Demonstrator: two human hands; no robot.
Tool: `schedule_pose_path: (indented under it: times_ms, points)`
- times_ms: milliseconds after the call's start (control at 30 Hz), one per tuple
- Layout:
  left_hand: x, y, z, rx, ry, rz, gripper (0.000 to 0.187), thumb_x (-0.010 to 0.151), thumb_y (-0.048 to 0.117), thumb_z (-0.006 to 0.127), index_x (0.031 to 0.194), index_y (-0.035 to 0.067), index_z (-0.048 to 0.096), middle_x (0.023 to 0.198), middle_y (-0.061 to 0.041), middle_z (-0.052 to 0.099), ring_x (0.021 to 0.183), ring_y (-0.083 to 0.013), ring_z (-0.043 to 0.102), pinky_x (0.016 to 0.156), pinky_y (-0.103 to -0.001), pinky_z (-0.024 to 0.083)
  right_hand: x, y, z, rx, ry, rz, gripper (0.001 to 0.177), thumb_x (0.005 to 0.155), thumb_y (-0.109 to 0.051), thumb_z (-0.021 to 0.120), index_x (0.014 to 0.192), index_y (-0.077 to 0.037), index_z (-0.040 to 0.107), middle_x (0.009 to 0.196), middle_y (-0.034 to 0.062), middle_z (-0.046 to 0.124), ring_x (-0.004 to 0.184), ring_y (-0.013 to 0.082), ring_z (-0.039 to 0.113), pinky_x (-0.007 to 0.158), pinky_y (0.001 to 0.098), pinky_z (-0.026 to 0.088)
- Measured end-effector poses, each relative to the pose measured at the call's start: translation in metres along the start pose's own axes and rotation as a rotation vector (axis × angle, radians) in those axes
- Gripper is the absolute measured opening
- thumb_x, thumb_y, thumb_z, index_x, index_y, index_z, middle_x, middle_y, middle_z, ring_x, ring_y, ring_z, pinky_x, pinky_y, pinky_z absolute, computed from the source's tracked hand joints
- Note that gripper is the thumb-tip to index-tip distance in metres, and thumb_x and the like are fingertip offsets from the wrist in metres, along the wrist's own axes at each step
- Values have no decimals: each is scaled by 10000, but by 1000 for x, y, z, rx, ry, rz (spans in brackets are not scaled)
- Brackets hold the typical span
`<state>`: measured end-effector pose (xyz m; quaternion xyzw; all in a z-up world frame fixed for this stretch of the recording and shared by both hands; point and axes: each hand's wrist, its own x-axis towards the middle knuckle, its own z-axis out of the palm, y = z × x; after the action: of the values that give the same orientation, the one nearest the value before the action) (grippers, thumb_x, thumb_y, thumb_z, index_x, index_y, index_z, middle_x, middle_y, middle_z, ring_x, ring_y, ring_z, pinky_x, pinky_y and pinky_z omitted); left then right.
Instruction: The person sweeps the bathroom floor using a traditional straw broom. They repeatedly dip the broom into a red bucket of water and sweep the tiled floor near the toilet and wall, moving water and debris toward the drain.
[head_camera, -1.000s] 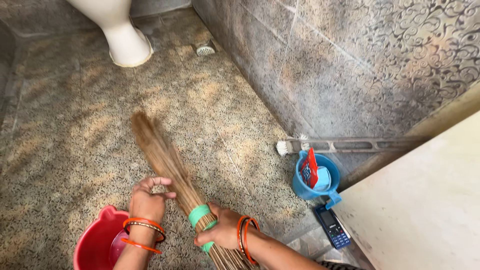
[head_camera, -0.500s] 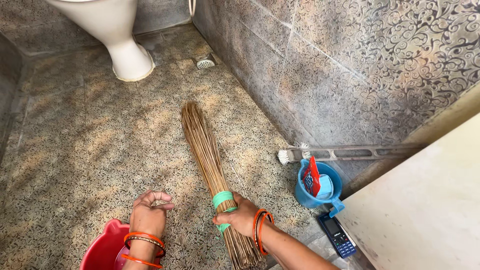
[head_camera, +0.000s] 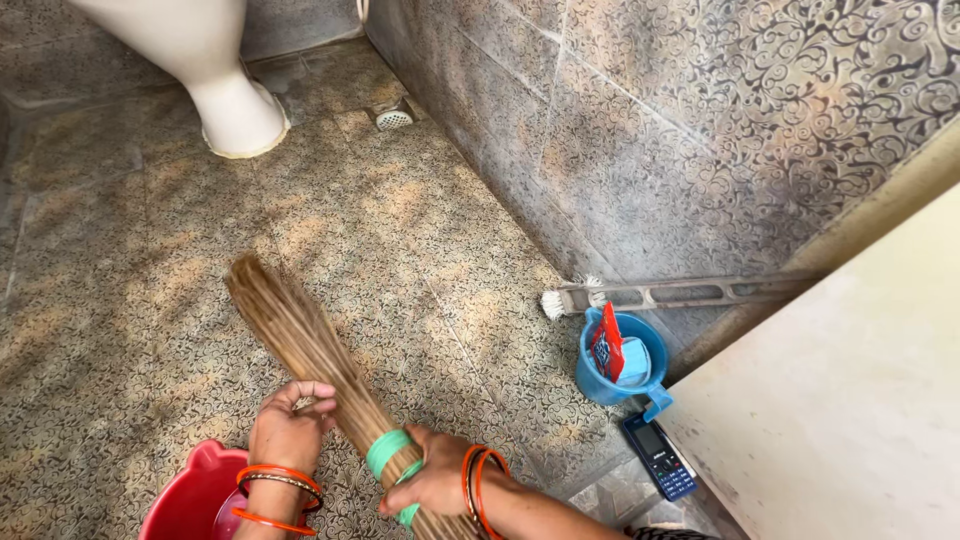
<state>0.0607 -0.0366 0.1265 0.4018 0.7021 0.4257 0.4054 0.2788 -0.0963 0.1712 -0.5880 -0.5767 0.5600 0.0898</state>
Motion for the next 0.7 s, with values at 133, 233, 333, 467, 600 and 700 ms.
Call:
schedule_pose_path:
  times_ms: [133,233,333,467,600,700]
  points:
    - [-2,0,-2,152,32,15,319,848,-147,575,975,73,768,1037,-65,771,875,-124,721,744,-272,542,5,2,-10,58,53,48,827,578,-358,869,1316,-102,596,1118,111,755,1022,254,740,922,358,565]
    - [-4,6,-2,269,67,29,295,871,-118,618,989,95,785,1067,-51,758,893,-130,723,776,-274,537,12,7,-8,109,114,61,852,622,-366,872,1371,-143,532,1158,83,740,1057,225,714,947,350,546]
    - [-1,3,-2,241,59,70,294,839,-125,639,993,83,779,1107,-32,728,910,-121,748,801,-282,566,15,11,0,116,128,98,919,689,-379,840,1464,-154,399,1191,92,723,1077,228,703,957,353,545]
    - [6,-5,3,41,-50,9,359,801,-144,646,1068,77,737,1100,-142,780,927,-129,773,842,-299,619,5,9,9,50,95,137,995,723,-366,816,1534,-135,288,1198,110,700,1083,248,699,960,351,549]
    - [4,-1,7,153,-18,57,416,731,-142,741,1051,123,737,1428,-79,422,861,-171,727,839,-289,595,-13,-1,14,-2,29,158,1117,727,-349,825,1606,-120,175,1197,144,687,1089,260,693,958,352,558]
    - [3,0,14,360,8,69,435,720,-136,746,1039,159,772,1420,-90,465,845,-205,697,848,-291,589,-21,-1,11,95,-93,210,1029,661,-298,803,1569,-232,324,1167,86,696,1054,236,706,919,367,558]
